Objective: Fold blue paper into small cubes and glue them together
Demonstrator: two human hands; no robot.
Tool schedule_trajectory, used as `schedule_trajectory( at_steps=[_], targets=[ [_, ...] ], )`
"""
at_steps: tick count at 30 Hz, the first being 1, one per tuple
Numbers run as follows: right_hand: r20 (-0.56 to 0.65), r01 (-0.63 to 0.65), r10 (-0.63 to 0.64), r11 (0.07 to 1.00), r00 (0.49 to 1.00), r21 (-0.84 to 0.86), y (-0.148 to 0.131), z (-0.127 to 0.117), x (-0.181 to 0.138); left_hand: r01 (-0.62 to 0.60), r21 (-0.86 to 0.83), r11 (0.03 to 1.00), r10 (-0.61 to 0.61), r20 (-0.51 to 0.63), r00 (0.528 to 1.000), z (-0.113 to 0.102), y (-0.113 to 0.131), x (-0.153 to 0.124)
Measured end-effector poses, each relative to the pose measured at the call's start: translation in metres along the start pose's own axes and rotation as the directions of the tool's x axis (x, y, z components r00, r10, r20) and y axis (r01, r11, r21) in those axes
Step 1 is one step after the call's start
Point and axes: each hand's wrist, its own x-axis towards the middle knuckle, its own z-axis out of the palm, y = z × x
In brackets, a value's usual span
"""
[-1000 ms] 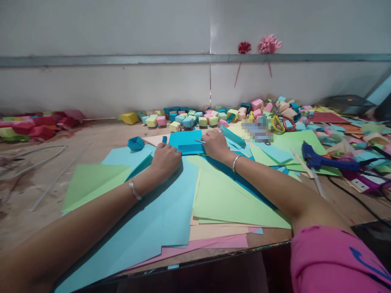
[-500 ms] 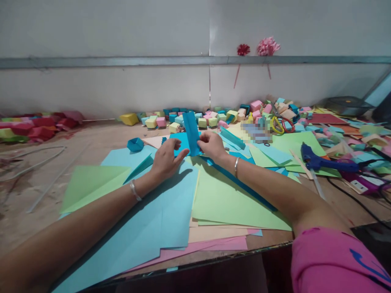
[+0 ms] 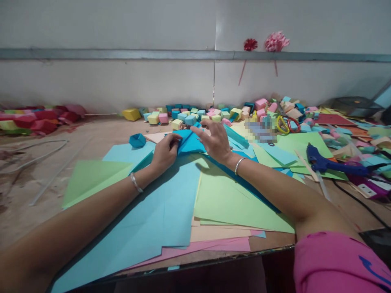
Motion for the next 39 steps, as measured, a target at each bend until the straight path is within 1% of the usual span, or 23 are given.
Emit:
schedule_trajectory(
  at_steps=[1,3,6,9,11,14,17,19,23,28,31,39],
  targets=[
    [0.028,0.036,-0.034,0.996,0.999,-0.078,0.002,0.0,0.0,-0.022,0.021,1.0,0.022,0.022,1.0,0.0,-0.001,0.0],
    [0.094,0.079,-0.063,0.98,0.994,-0.184,0.006,0.003,-0.001,-0.071,0.054,0.996,0.068,0.063,0.996,0.001,-0.002,0.0],
    [0.222,0.129,-0.072,0.959,0.972,-0.253,0.013,0.011,-0.004,-0.143,0.131,0.981,0.135,0.064,0.989,-0.001,-0.003,0.0],
    [0.318,0.125,-0.032,0.952,0.948,-0.278,0.019,0.016,-0.007,-0.209,0.259,0.943,0.201,0.056,0.978,-0.005,-0.001,-0.001],
    [0.358,0.101,-0.001,0.96,0.934,-0.263,0.021,0.016,-0.007,-0.255,0.32,0.913,0.229,0.117,0.966,-0.007,0.002,-0.001],
    [0.416,0.086,0.003,0.977,0.909,-0.195,0.022,0.014,-0.007,-0.298,0.378,0.876,0.234,0.206,0.95,-0.007,0.003,-0.002],
    [0.468,0.092,-0.023,0.988,0.883,-0.125,0.021,0.011,-0.007,-0.287,0.423,0.86,0.194,0.248,0.949,-0.006,0.0,-0.001],
    [0.486,0.081,-0.02,0.991,0.874,-0.104,0.02,0.011,-0.007,-0.273,0.42,0.866,0.165,0.276,0.947,-0.004,-0.002,-0.001],
    [0.492,0.033,0.018,0.995,0.87,-0.096,0.022,0.01,-0.006,-0.269,0.394,0.879,0.156,0.295,0.943,-0.002,-0.004,-0.001],
    [0.507,-0.006,0.041,0.997,0.861,-0.071,0.027,0.013,-0.006,-0.218,0.421,0.881,0.066,0.347,0.936,-0.003,-0.001,-0.001],
    [0.52,-0.048,0.071,0.997,0.851,-0.056,0.03,0.016,-0.007,-0.197,0.417,0.887,0.045,0.346,0.937,-0.003,-0.001,-0.001],
    [0.501,-0.183,0.212,0.977,0.839,-0.107,0.029,0.017,-0.006,-0.068,0.443,0.894,-0.076,0.299,0.951,-0.002,-0.002,0.001]
  ],
)
